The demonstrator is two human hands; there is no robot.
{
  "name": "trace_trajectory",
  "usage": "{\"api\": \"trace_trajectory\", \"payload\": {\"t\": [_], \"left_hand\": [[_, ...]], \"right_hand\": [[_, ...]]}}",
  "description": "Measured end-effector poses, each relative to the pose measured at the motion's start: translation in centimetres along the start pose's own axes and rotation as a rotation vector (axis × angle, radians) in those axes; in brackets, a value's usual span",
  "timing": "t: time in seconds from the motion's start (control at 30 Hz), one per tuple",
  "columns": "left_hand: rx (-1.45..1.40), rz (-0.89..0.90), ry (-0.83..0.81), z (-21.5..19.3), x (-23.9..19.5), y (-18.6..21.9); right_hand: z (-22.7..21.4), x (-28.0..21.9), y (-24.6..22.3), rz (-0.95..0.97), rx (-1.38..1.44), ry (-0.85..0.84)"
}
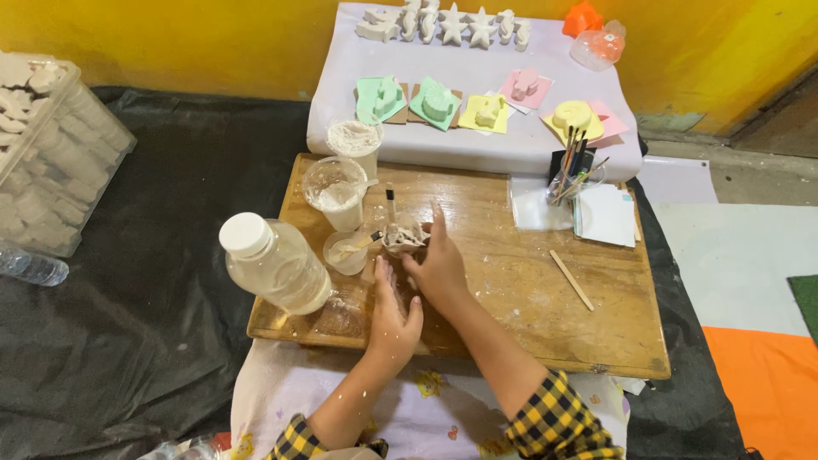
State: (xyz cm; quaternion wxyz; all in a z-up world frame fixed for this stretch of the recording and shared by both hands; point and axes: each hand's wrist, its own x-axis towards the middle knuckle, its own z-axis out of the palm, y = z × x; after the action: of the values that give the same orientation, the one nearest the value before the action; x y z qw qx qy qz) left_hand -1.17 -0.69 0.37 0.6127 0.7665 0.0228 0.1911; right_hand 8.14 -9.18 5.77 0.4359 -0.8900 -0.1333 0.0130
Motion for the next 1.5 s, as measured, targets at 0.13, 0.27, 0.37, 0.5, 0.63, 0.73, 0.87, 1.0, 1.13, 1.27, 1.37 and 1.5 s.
{"api": "trace_trajectory", "payload": {"t": [0.13,0.27,0.37,0.5,0.63,0.73,0.87,1.0,1.13,1.27,1.37,1.5], "left_hand": [[0.114,-0.014,-0.041,-1.4,0.0,2.9],[0.358,0.211,0.039,-1.8,0.4,0.9],[0.463,0.312,0.041,-2.3,1.2,-0.6],[0.509,0.324,0.056,-3.3,2.5,0.6],[0.544,0.361,-0.019,-3.6,2.5,1.2],[0.667,0.22,-0.169,-3.0,2.5,1.8],[0.915,0.357,-0.283,-1.6,3.4,0.4],[0.908,0.223,-0.371,-0.7,3.4,2.2],[0.809,0.023,-0.411,-0.1,3.4,4.1],[0.841,0.333,-0.25,0.3,3.9,4.1],[0.732,0.388,-0.352,-0.6,3.8,7.1],[0.719,0.395,-0.548,-0.5,3.2,9.3]], "right_hand": [[-0.9,-0.2,-2.6,0.012,0.043,-0.039],[-0.5,0.4,1.1,-0.142,0.061,0.003],[-2.4,0.4,3.6,-0.226,-0.043,0.043],[-4.7,0.1,4.2,-0.203,-0.078,0.057],[-7.6,-3.3,1.7,-0.206,-0.158,-0.106],[-8.4,-5.5,-0.1,-0.278,-0.26,-0.106],[-6.9,-7.6,-1.3,-0.471,-0.135,0.06],[-4.1,-9.4,-2.0,-0.778,-0.075,0.136],[-2.1,-8.4,2.6,-0.54,0.159,0.206],[-4.2,-6.9,6.2,-0.443,-0.157,0.304],[-4.9,-7.0,6.9,-0.38,-0.237,0.186],[-6.1,-7.6,5.3,-0.344,-0.176,0.083]]}}
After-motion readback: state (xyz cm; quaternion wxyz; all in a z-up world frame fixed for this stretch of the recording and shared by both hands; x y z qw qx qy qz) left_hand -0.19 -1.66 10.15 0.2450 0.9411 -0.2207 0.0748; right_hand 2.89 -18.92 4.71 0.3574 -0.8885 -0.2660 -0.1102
